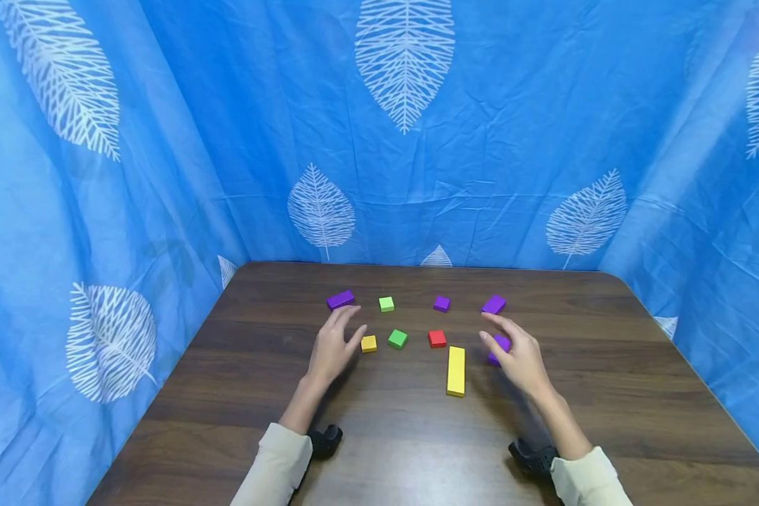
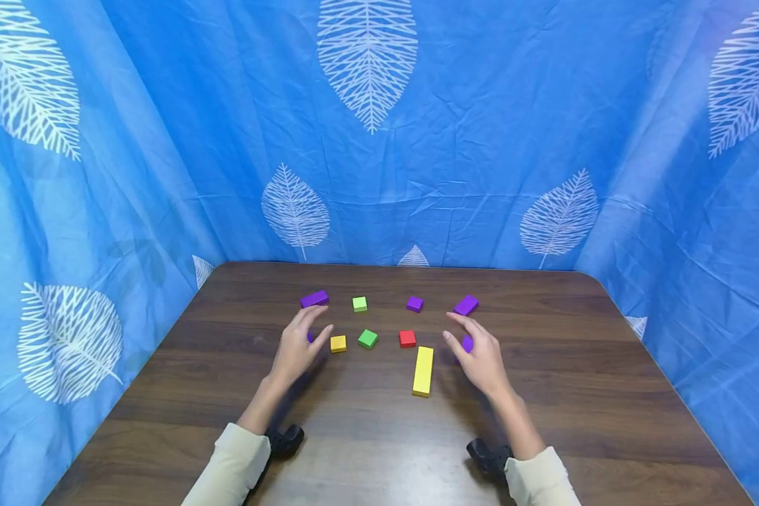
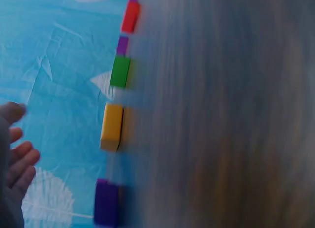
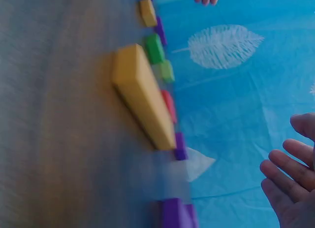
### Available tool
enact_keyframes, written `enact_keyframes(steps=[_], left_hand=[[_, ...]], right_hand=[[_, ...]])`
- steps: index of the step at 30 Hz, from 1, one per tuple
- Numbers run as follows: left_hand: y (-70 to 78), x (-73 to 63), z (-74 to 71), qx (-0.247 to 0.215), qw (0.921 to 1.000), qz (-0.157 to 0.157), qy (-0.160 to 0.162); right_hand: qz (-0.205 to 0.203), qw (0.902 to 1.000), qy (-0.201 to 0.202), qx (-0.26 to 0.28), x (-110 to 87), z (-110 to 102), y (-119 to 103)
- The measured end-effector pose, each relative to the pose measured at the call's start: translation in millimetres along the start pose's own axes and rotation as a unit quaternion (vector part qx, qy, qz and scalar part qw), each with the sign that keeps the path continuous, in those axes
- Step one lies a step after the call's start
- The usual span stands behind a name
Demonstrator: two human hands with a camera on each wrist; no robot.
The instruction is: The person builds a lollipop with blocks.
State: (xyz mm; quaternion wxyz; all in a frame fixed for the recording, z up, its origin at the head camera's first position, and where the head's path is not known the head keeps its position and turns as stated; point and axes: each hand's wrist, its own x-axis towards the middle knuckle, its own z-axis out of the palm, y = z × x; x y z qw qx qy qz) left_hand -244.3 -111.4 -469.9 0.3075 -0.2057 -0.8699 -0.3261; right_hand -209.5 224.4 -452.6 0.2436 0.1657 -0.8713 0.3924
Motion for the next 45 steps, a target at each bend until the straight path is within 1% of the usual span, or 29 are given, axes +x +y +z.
enact_keyframes(steps=[4,7,10,13,18,21,24,29,33,37,40,45], left_hand=[[-5.8,-8.1,7.6,0.025,0.9991,0.005,-0.035],[-10.1,-13.1,11.8,0.048,0.997,0.023,-0.056],[-13.8,-17.2,15.4,0.064,0.9946,0.04,-0.072],[-16.4,-20.5,18.4,0.075,0.9924,0.045,-0.087],[-19.1,-24.2,21.7,0.085,0.9898,0.046,-0.105],[-20.0,-25.5,22.3,0.087,0.9891,0.047,-0.109],[-21.2,-26.2,22.7,0.092,0.9883,0.049,-0.111],[-21.7,-26.9,22.7,0.096,0.9873,0.053,-0.116],[-19.9,-27.1,22.7,0.08,0.9882,0.059,-0.117],[-14.7,-29.0,23.6,0.04,0.9914,0.054,-0.112],[-8.3,-32.0,25.8,0.009,0.9934,0.049,-0.103],[4.9,-36.4,32.2,-0.047,0.9942,0.056,-0.078]], right_hand=[[0.018,0.9989,-0.025,0.037,-13.3,14,1],[0.027,0.9954,-0.049,0.078,-21.2,24,4],[0.041,0.9906,-0.064,0.114,-26.9,34,8],[0.049,0.9884,-0.072,0.124,-30.7,41,11],[0.029,0.9922,-0.08,0.091,-36.2,47,15],[0.013,0.9956,-0.075,0.055,-39.5,48,17],[0.007,0.9969,-0.074,0.024,-42.3,48,20],[0.0,0.9969,-0.077,0.011,-44.4,49,22],[-0.013,0.9975,-0.069,0.003,-46.0,50,21],[-0.025,0.9975,-0.066,-0.005,-49.5,53,19],[-0.034,0.9971,-0.068,0.003,-52.2,55,14],[-0.055,0.9958,-0.07,0.023,-56.4,61,4]])
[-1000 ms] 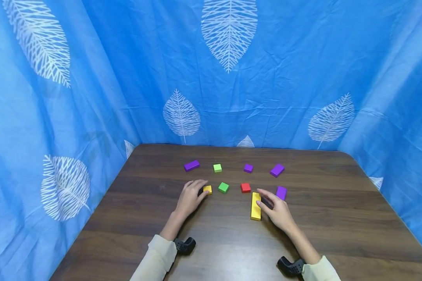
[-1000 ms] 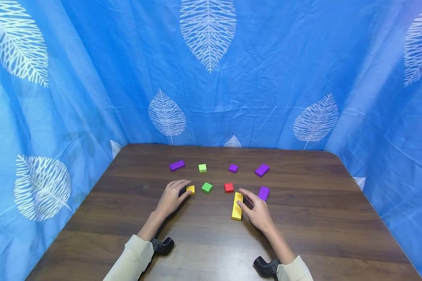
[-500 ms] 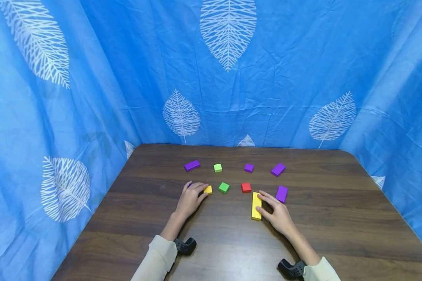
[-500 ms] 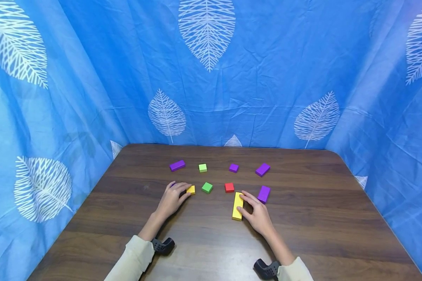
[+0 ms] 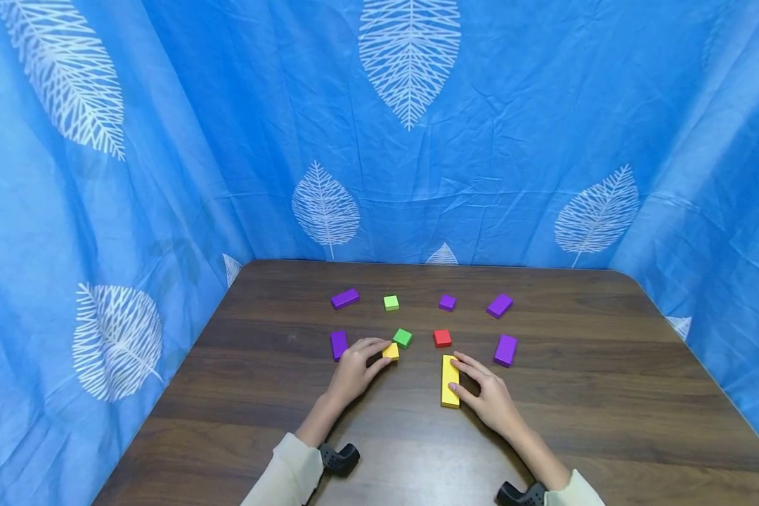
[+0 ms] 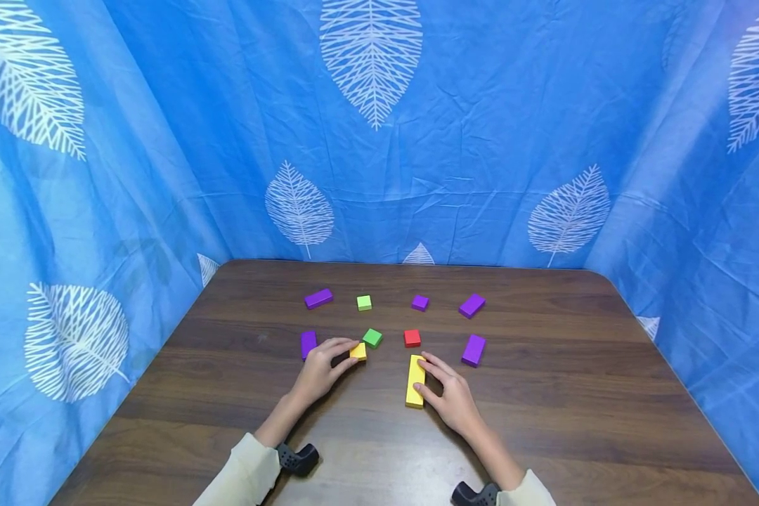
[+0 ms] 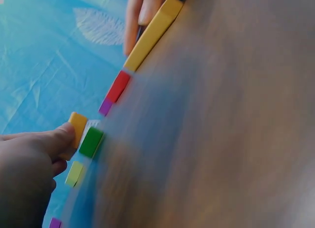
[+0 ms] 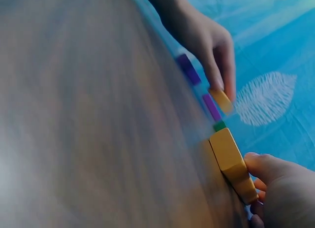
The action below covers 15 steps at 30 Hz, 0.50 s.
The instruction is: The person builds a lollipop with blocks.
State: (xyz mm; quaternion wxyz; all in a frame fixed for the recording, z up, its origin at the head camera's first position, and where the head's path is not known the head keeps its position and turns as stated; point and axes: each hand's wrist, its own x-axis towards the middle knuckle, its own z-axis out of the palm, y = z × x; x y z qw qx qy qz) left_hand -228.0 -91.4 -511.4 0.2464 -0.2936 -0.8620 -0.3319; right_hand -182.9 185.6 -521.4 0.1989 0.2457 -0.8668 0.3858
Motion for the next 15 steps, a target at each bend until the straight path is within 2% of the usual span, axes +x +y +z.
enact_keyframes(steps=[3,7,15], left_hand=[[6.4,-0.4,6.6,-0.039,0.9991,0.003,0.017],[12.7,-0.9,13.3,-0.077,0.9968,-0.009,0.016],[17.3,-0.9,17.9,-0.069,0.9972,-0.03,-0.005]], right_hand=[[-0.011,0.9999,-0.001,0.001,-1.5,6,-6],[-0.018,0.9998,-0.005,-0.003,-2.7,16,-18],[-0.036,0.9991,-0.021,0.003,-4.2,32,-37]])
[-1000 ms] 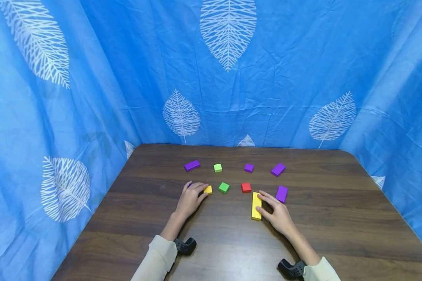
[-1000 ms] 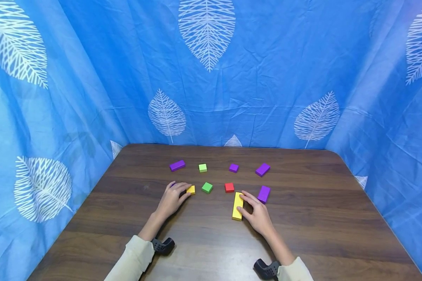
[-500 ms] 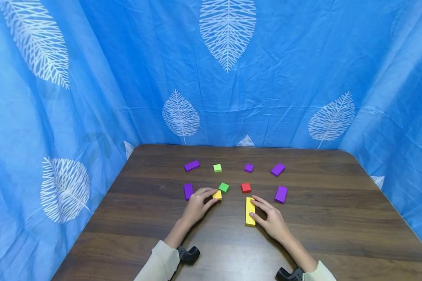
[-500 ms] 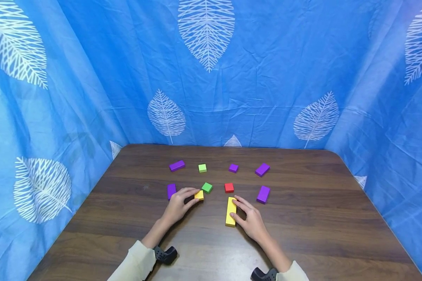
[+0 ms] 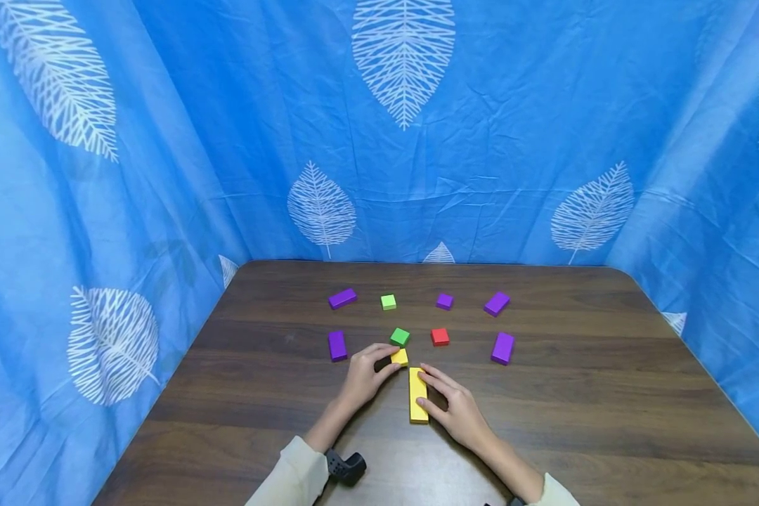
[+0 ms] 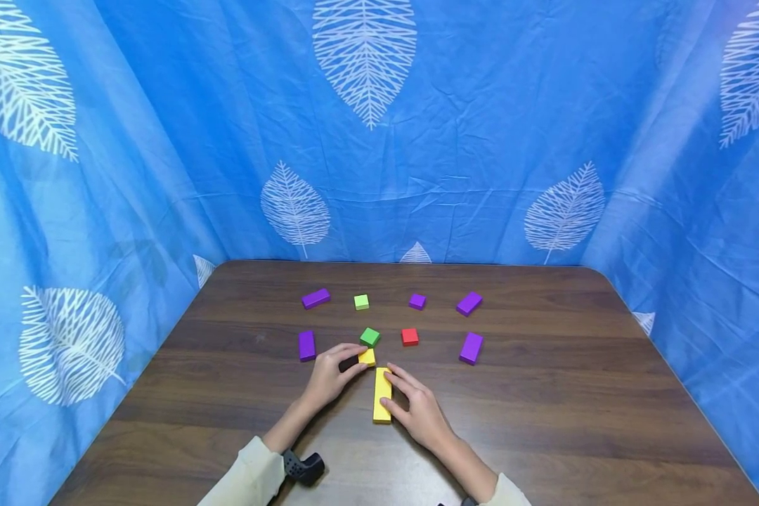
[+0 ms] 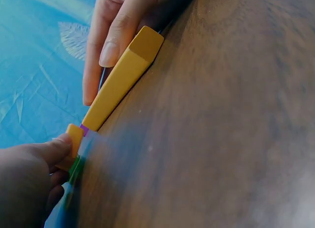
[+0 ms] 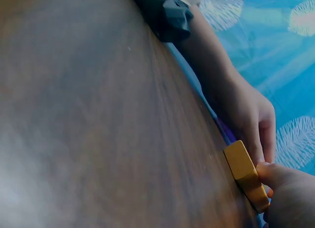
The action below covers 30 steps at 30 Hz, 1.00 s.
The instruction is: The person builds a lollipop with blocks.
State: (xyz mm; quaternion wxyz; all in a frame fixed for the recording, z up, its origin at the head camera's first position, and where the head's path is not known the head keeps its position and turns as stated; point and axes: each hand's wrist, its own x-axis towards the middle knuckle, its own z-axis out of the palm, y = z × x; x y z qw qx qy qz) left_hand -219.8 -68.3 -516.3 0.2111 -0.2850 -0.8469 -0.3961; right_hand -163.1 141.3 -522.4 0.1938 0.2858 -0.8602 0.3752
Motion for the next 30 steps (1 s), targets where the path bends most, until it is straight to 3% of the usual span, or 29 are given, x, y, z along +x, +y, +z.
enact_keyframes(steps=[8,17,30], left_hand=[[-0.9,-0.4,-0.5,0.025,0.9994,-0.007,-0.022],[-2.5,1.6,1.0,0.019,0.9996,-0.012,-0.018],[0.6,9.4,13.4,0.007,0.9987,-0.019,-0.046]], right_hand=[[0.013,0.9999,0.007,-0.003,-5.8,1,-4],[0.011,0.9999,0.008,-0.004,-9.7,1,-9],[0.001,0.9999,0.006,-0.013,-10.8,3,-11]])
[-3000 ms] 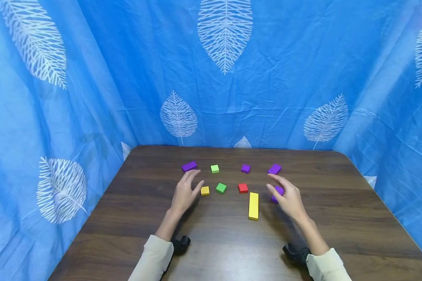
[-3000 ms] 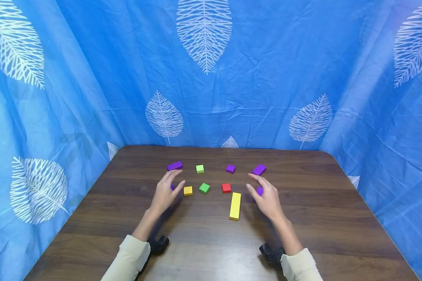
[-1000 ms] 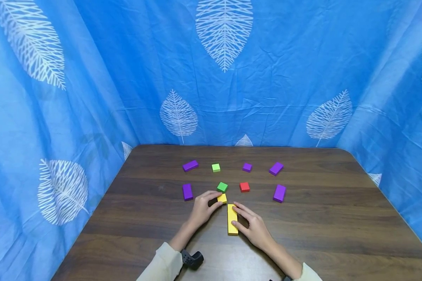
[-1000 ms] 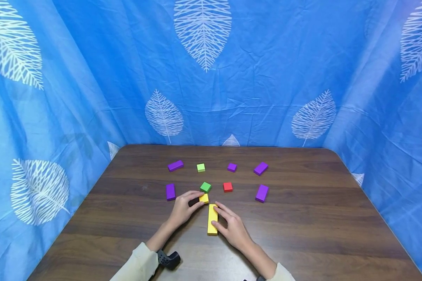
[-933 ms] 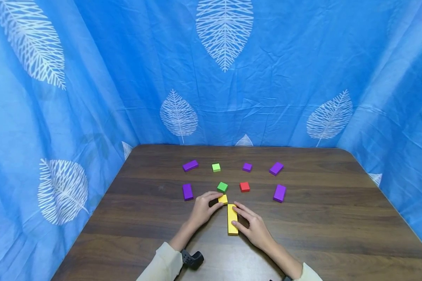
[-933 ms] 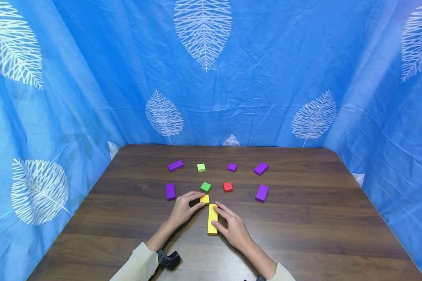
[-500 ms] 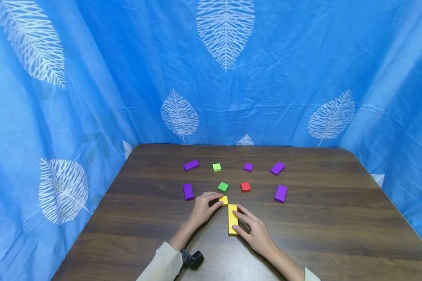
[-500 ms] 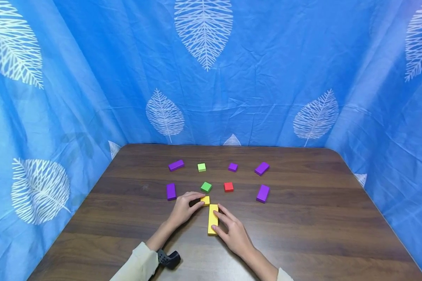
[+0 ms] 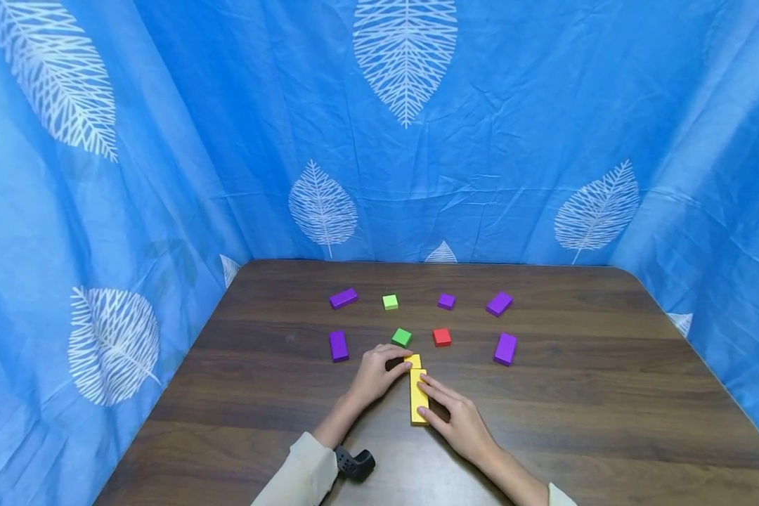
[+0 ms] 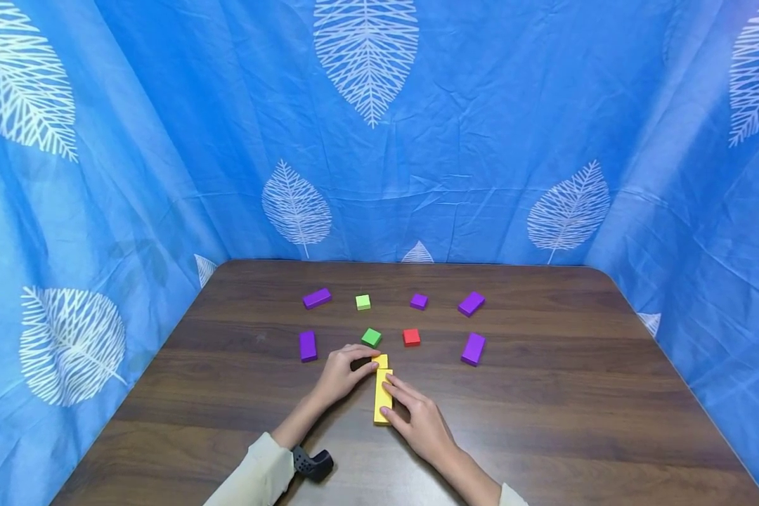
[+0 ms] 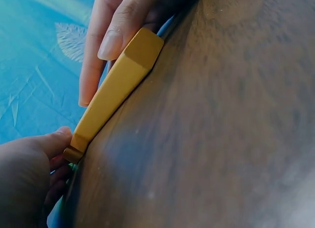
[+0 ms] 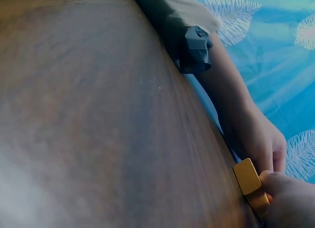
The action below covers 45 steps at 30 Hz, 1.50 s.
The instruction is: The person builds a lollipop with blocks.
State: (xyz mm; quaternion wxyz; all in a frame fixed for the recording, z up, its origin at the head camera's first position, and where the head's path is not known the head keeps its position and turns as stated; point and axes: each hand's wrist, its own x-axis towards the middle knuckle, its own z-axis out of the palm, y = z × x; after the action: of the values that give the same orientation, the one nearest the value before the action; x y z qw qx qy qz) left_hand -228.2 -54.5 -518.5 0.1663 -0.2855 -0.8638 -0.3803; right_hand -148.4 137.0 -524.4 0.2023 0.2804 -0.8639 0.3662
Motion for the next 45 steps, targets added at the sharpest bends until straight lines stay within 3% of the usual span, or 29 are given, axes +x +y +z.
enact_keyframes(steps=[24,31,45], left_hand=[[0.5,1.1,2.1,-0.015,0.9995,-0.019,-0.023],[0.9,0.1,0.7,-0.022,0.9984,-0.041,-0.032],[-0.7,-0.5,0.0,-0.024,0.998,-0.042,-0.039]], right_hand=[[0.001,0.9997,0.02,-0.015,2.4,4.5,-3.0],[0.006,0.9998,0.015,-0.01,2.0,4.7,-2.7],[-0.009,0.9997,0.021,-0.001,2.4,5.2,-2.6]])
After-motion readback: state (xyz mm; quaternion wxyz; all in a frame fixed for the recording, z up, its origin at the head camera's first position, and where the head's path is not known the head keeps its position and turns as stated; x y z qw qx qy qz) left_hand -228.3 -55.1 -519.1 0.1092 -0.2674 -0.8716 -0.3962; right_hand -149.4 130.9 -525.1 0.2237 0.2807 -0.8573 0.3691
